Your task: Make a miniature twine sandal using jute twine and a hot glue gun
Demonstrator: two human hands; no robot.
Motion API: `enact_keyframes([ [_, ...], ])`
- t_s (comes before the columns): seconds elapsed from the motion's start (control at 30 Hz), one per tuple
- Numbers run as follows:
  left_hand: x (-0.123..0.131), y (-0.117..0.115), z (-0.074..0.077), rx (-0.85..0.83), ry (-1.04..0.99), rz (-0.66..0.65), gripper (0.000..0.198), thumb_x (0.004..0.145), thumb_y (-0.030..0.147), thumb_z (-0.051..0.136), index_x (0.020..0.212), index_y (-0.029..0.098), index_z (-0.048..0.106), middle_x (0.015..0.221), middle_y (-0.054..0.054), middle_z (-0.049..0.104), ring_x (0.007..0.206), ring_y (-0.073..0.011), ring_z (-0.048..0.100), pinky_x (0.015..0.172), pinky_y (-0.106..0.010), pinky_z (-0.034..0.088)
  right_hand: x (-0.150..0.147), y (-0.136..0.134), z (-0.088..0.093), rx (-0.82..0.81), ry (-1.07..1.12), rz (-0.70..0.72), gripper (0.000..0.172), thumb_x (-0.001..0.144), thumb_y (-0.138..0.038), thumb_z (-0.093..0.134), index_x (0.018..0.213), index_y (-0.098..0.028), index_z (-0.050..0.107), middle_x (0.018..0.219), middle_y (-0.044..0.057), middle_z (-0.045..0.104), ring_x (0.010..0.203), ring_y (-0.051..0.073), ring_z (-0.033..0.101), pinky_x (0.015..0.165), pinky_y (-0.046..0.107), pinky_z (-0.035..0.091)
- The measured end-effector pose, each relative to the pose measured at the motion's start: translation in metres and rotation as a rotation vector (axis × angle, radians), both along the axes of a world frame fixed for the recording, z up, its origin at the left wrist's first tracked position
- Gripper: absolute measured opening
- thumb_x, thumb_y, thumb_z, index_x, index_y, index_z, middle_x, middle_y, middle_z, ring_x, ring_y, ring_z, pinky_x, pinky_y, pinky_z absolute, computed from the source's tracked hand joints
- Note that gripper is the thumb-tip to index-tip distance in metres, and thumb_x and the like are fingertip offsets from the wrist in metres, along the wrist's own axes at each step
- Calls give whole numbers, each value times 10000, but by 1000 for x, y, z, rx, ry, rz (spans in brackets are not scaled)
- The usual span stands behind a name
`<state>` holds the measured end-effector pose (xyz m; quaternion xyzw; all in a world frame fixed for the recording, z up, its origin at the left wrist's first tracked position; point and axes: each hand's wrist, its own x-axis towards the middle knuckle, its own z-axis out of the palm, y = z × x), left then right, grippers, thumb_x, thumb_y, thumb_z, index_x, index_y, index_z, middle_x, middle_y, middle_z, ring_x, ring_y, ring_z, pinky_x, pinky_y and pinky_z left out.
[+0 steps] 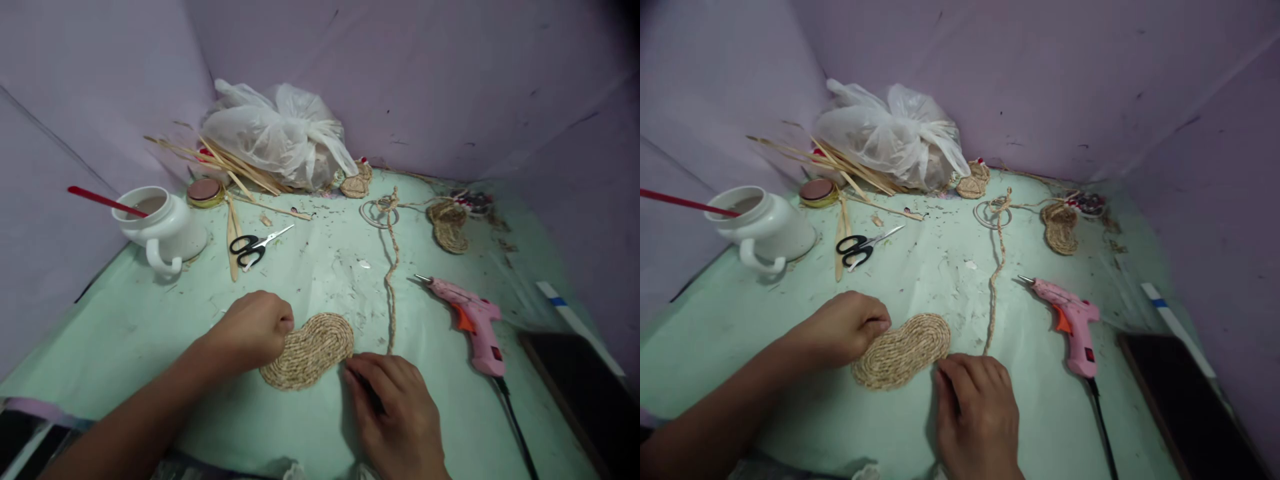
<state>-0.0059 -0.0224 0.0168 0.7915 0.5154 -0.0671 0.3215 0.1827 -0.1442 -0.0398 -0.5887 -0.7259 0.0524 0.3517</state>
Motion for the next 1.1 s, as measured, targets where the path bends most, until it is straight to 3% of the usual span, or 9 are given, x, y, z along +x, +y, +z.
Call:
enact_keyframes([
  [0.2, 0, -2, -7, 5, -25, -29, 201, 690, 169, 475, 499, 177, 539, 492, 15, 434, 500, -114, 357, 512, -282, 220, 1, 1, -2, 29, -33, 40, 120, 804, -108, 583, 906, -141, 636, 799, 76, 655, 721, 188, 552, 652, 360, 447],
  [0.47, -10, 8, -5, 21, -61, -1, 254, 746, 245, 464, 503, 174, 461, 502, 24, 438, 522, -112, 402, 510, -264, 247, 2, -3, -6, 20, -26, 13, 129, 813, -152, 589, 937, -166, 622, 837, 65, 628, 763, 191, 550, 680, 370, 457],
  [0.63, -12, 11, -6, 47, -91, 1, 265, 750, 246, 455, 496, 171, 444, 499, 29, 425, 520, -107, 403, 507, -261, 242, 9, -1, 11, -1, -1, 55, 207, 808, -172, 583, 1015, -172, 593, 982, 92, 574, 895, 210, 545, 730, 367, 478],
  [0.77, -13, 14, -8, 78, -104, 22, 249, 747, 234, 454, 509, 169, 486, 505, 25, 446, 522, -108, 405, 513, -264, 248, 25, 20, 38, -12, -73, 212, 269, 811, -95, 531, 1061, -188, 567, 1044, 90, 588, 954, 201, 544, 776, 348, 483],
  [0.87, -14, 16, -9, 94, -106, 45, 237, 747, 235, 458, 531, 171, 531, 525, 11, 492, 533, -118, 424, 523, -266, 267, 27, 42, 52, -135, -220, 399, 404, 780, -74, 531, 1163, -201, 527, 1156, 82, 596, 1071, 216, 509, 869, 383, 465],
  [1.0, -13, 16, -9, 98, -110, 71, 237, 758, 265, 469, 573, 175, 587, 567, -14, 569, 554, -136, 465, 530, -270, 288, 9, 63, 53, -377, -401, 659, 701, 651, -78, 562, 1323, -210, 412, 1379, 54, 477, 1291, 270, 345, 1057, 533, 274],
  [1.1, -14, 15, -9, 97, -114, 82, 236, 762, 282, 479, 597, 179, 612, 610, -27, 614, 576, -145, 494, 532, -268, 299, -4, 73, 48, -495, -452, 754, 770, 611, -101, 562, 1352, -205, 381, 1403, 43, 455, 1326, 274, 305, 1083, 546, 212],
])
